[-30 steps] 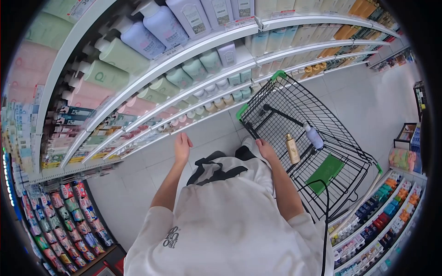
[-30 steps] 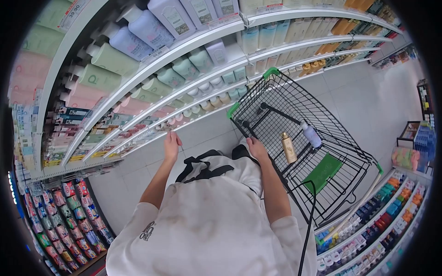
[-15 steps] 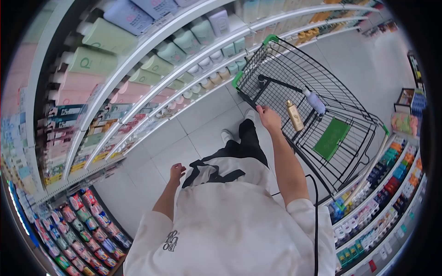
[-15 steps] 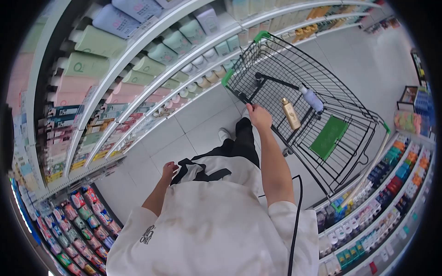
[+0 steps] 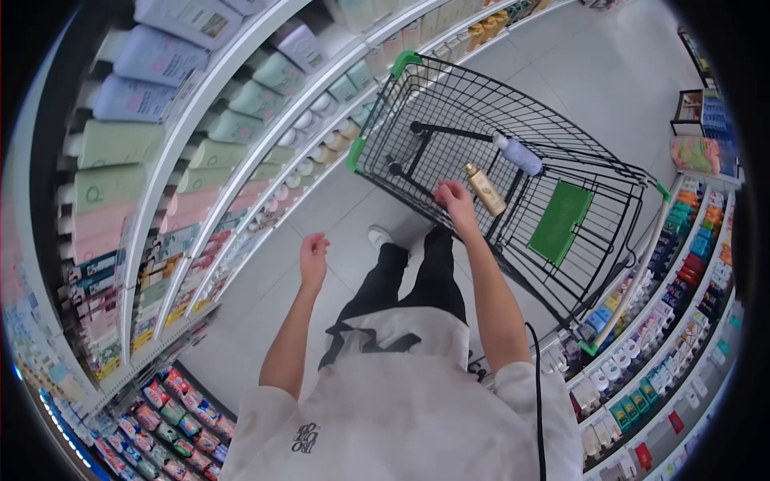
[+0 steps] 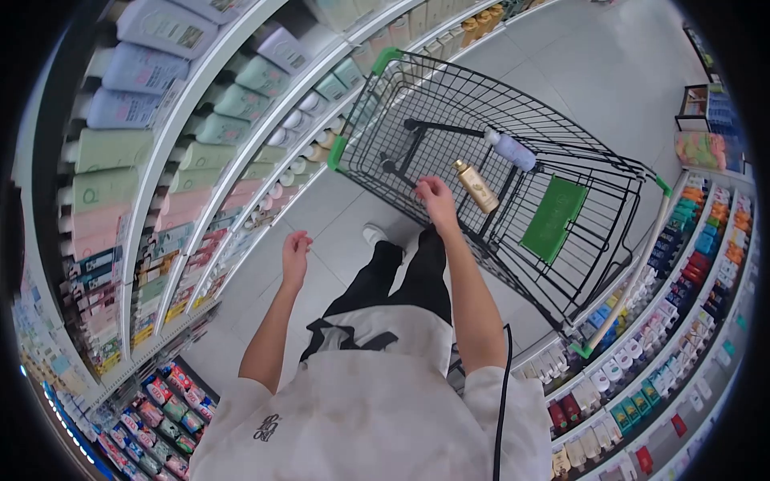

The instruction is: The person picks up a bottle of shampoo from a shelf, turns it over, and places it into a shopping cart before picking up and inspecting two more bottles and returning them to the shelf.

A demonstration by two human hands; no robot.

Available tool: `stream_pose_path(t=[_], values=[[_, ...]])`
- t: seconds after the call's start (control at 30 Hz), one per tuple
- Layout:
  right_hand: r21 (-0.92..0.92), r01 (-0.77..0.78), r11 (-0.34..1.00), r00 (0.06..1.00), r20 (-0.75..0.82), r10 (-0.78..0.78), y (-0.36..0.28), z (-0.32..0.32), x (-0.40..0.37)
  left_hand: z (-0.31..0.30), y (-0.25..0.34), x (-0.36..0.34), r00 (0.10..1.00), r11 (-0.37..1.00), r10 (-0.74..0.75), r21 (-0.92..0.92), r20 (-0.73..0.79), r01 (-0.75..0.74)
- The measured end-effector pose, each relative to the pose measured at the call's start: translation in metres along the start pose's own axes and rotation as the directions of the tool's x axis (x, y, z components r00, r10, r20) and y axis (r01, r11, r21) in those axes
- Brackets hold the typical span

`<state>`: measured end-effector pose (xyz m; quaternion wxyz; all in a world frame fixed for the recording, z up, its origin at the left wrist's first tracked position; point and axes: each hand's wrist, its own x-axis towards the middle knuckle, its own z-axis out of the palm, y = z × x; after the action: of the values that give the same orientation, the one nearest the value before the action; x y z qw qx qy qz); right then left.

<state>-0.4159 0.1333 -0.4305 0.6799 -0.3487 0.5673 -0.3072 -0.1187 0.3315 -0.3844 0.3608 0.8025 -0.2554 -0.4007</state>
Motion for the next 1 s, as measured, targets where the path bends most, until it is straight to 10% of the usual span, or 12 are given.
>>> stream_pose_path(t=[0.13,0.2,0.33,0.57,1.0], values=[[-0.328,-0.152,0.932,0.985,-0.132,0.114,0.007,-0.091,0.038,0.100,0.084,0.025,0.911,0.908,0.412,0.085,-0.018,-0.409],[-0.729,-0.136,0.671,0.978,-0.205,-0.025,0.017,-0.132,0.072,0.149,0.108,0.027,0.823,0.809,0.565,0.154,0.065,-0.567],[-0.952,-0.085,0.295,0.988,-0.120,-0.102,0.024,-0.174,0.153,0.219,0.115,0.022,0.783,0.757,0.580,0.206,0.227,-0.620],[-0.998,0.014,0.062,0.999,0.011,-0.042,0.044,-0.189,0.270,0.236,0.099,0.029,0.748,0.664,0.657,0.396,0.093,-0.634],[-0.933,0.133,-0.334,0.990,0.142,-0.002,0.065,-0.194,0.242,0.237,0.088,0.029,0.719,0.656,0.693,0.366,0.054,-0.660]])
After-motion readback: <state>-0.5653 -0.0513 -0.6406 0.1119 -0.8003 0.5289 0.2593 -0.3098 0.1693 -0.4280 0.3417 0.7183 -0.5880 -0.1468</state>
